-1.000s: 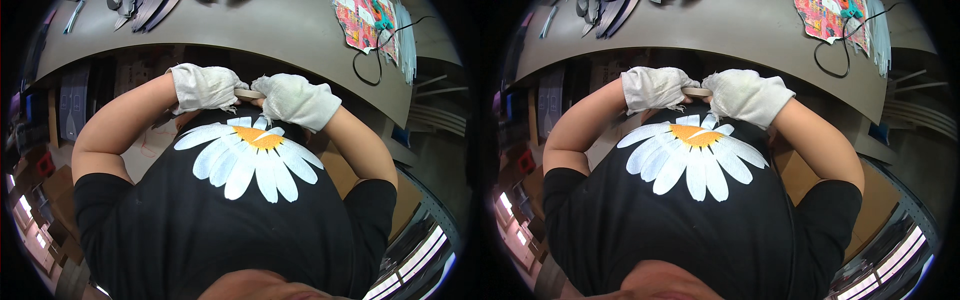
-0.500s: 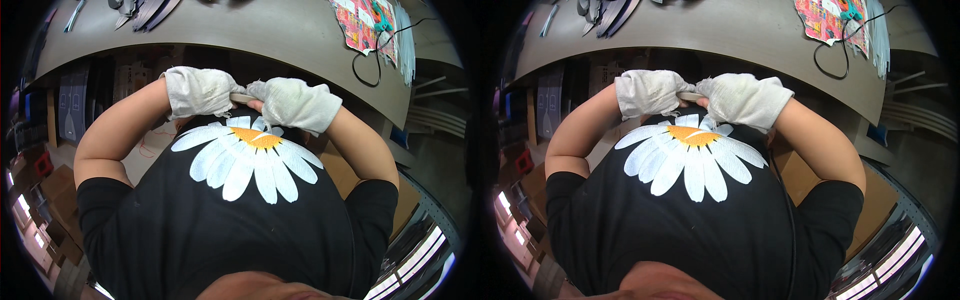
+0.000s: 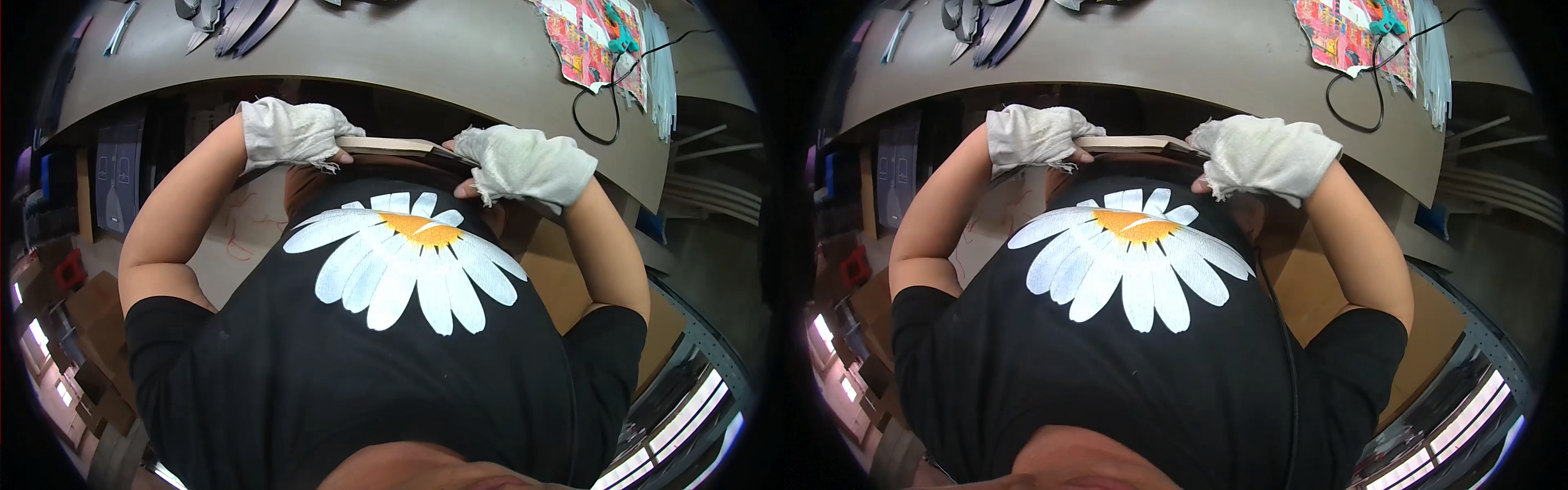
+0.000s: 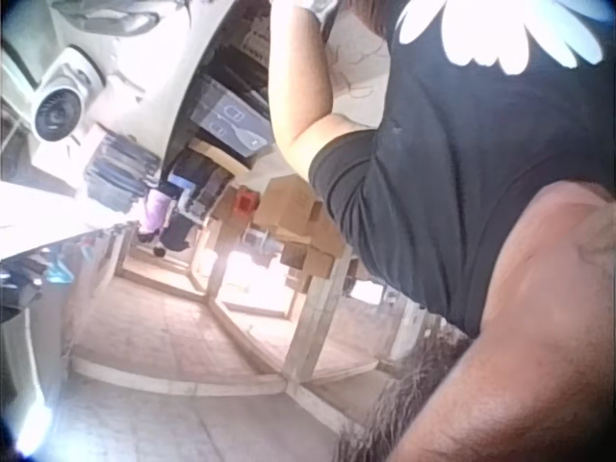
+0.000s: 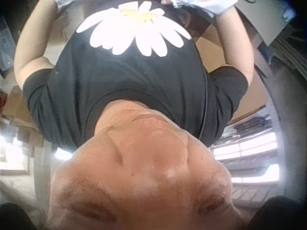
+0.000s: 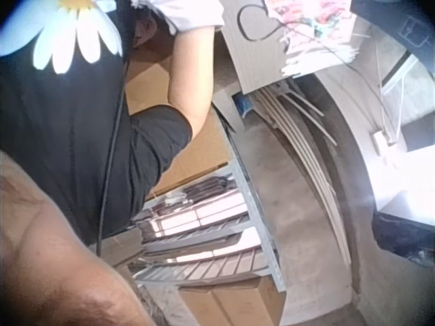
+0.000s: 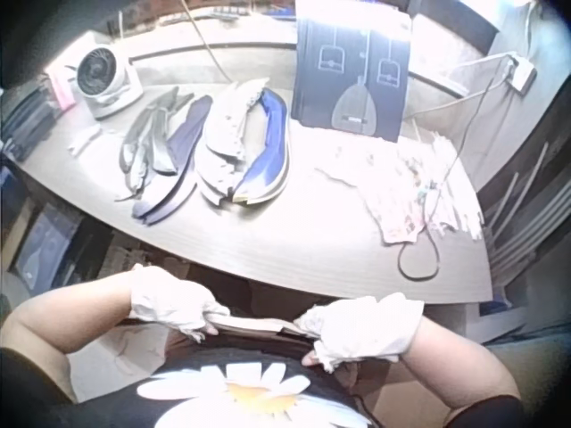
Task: The person gathers shoe components from the workbench and upper shelf, wraps and secures the outer covers onto the foam inserts by hand, and places the assembled piece onto the shelf above.
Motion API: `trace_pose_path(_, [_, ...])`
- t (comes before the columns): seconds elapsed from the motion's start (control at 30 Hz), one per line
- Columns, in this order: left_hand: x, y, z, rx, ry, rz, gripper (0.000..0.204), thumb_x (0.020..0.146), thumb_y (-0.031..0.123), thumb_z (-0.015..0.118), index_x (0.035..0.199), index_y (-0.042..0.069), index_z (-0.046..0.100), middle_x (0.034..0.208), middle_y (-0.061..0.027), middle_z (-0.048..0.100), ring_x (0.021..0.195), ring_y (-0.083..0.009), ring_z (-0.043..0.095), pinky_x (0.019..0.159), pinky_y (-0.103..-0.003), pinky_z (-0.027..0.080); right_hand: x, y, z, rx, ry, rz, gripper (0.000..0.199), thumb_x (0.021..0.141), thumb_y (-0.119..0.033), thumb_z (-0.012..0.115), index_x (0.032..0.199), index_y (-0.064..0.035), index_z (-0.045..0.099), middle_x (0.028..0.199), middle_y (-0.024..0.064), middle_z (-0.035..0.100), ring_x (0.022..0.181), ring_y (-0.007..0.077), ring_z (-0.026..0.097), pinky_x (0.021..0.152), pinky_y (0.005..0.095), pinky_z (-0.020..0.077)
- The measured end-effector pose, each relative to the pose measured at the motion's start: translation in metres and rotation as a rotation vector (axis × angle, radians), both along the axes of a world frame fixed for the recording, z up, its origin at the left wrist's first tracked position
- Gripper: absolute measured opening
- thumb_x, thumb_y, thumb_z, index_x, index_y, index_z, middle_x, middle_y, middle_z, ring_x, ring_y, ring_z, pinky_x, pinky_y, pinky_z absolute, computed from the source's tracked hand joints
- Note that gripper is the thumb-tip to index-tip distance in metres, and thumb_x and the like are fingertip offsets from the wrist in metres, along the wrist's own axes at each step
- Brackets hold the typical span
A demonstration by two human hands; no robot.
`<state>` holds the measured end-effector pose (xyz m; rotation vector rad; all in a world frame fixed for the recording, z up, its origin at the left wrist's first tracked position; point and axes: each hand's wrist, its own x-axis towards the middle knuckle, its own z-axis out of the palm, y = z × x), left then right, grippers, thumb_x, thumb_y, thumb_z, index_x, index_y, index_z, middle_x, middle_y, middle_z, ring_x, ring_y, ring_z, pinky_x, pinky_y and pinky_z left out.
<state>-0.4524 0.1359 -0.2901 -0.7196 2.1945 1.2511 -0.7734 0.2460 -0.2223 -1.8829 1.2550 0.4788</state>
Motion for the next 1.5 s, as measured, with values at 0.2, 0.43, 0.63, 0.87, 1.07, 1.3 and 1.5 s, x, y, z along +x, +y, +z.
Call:
trace_pose_path(0.2, [0.001,0.001,0.027,0.244,-0.204,0.057,0.069,0.094,0.037,0.093,0.153,0.007,0.071,0.111,-0.0150,0.083,0.097,-0.0220,0.077,0.092,-0.038,0.060,-0.003,0.007,-0.043,0.354,-0.471,-0.328,0.058,0.105,-0.050,0.076,0.136,-0.0009,0.078,0.121,0.0174,0.082,0.113,0.0353,0.077,0.099,0.0439,0.0591])
trace_pose_path(0.43, [-0.039,0.021,0.053,0.034,0.209,-0.095,0.089,0.087,0.039,0.098,0.163,0.007,0.062,0.126,-0.0186,0.084,0.106,-0.0258,0.081,0.095,-0.038,0.063,0.001,-0.004,-0.046,0.285,-0.414,-0.275,0.063,0.107,-0.048,0.077,0.148,-0.0007,0.072,0.129,0.0168,0.082,0.114,0.0254,0.080,0.094,0.0365,0.0618])
trace_pose_path(0.63, [-0.044,0.038,0.014,0.146,0.176,0.074,0.052,0.106,0.027,0.082,0.148,-0.002,0.072,0.128,-0.0190,0.084,0.108,-0.0245,0.080,0.098,-0.035,0.062,-0.002,-0.009,-0.004,0.019,-0.077,-0.018,0.085,0.093,-0.073,0.079,0.150,-0.0096,0.074,0.138,0.0165,0.079,0.126,0.0331,0.076,0.110,0.0427,0.0571])
trace_pose_path(0.87, [-0.030,0.040,0.018,-0.099,0.276,0.226,0.056,0.113,0.040,0.070,0.151,-0.001,0.069,0.136,-0.0239,0.078,0.118,-0.0362,0.077,0.105,-0.042,0.059,-0.060,0.040,-0.051,0.159,-1.287,-0.765,0.107,0.091,-0.073,0.081,0.156,0.0092,0.060,0.142,0.0208,0.074,0.127,0.0314,0.074,0.108,0.0428,0.0591])
trace_pose_path(1.07, [-0.052,0.037,0.026,0.050,0.432,0.379,0.066,0.115,0.057,0.059,0.143,-0.001,0.073,0.128,-0.0293,0.077,0.122,-0.0425,0.071,0.108,-0.046,0.055,0.026,0.046,-0.077,-0.214,-1.338,-1.168,0.055,0.103,-0.030,0.087,0.144,0.0002,0.068,0.127,0.0118,0.078,0.112,0.0231,0.077,0.100,0.0388,0.0635])
trace_pose_path(1.3, [-0.056,0.061,0.038,-0.242,0.688,0.461,0.051,0.110,0.036,0.077,0.148,0.002,0.070,0.134,-0.0226,0.079,0.125,-0.0376,0.075,0.110,-0.043,0.057,0.049,0.041,-0.058,-0.424,-1.341,-1.261,0.035,0.106,-0.020,0.084,0.133,-0.0002,0.072,0.120,0.0088,0.080,0.107,0.0183,0.077,0.096,0.0343,0.0640])
trace_pose_path(1.5, [-0.061,0.071,0.016,-0.509,0.804,0.433,0.035,0.107,0.019,0.079,0.139,0.007,0.075,0.127,-0.0196,0.080,0.112,-0.0387,0.078,0.099,-0.044,0.061,0.045,0.030,-0.087,-0.409,-1.411,-1.517,0.034,0.108,-0.021,0.082,0.130,0.0033,0.073,0.116,0.0071,0.078,0.100,0.0145,0.075,0.089,0.0327,0.0650])
